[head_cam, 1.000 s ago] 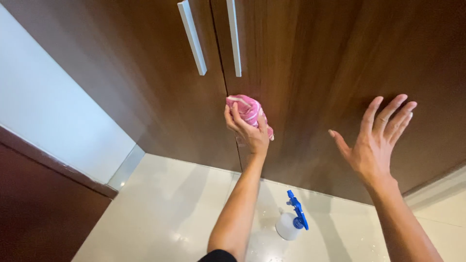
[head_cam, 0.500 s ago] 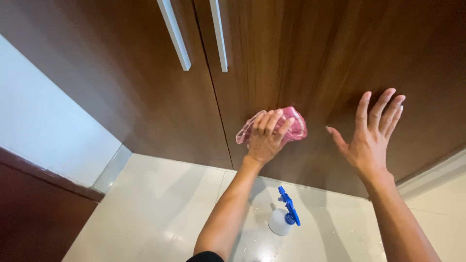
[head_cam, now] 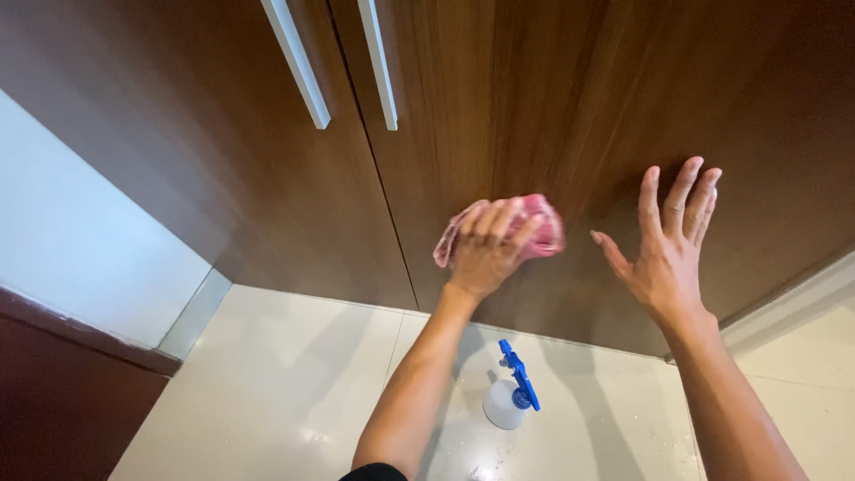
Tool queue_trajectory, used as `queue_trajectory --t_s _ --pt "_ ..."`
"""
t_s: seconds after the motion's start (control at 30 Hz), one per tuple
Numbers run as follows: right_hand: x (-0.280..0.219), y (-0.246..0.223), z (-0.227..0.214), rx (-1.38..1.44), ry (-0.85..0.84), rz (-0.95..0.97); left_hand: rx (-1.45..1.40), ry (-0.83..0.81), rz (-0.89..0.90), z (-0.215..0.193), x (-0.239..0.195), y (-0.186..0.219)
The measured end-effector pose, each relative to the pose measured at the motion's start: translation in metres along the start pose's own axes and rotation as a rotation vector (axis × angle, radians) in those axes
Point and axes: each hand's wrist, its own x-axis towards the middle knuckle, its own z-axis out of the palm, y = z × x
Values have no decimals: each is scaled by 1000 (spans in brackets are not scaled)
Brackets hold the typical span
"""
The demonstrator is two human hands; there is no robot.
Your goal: The person is spraying a cleaning solution and wiping down the exterior of kitchen cabinets with a pink cloth.
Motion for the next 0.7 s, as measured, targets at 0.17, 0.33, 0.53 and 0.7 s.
queue_trajectory --t_s 0.17,0.33,0.53,0.7 --pt "3 -10 1 -16 15 3 20 85 -389 -28 26 -35" --pt "5 -25 2 0 40 27 77 262 -521 -45 58 -17" --pt "-1 -30 2 0 32 34 97 44 -268 -13 -42 -26" --pt "0 -30 -3 -9 11 42 22 253 -639 -38 -13 -36"
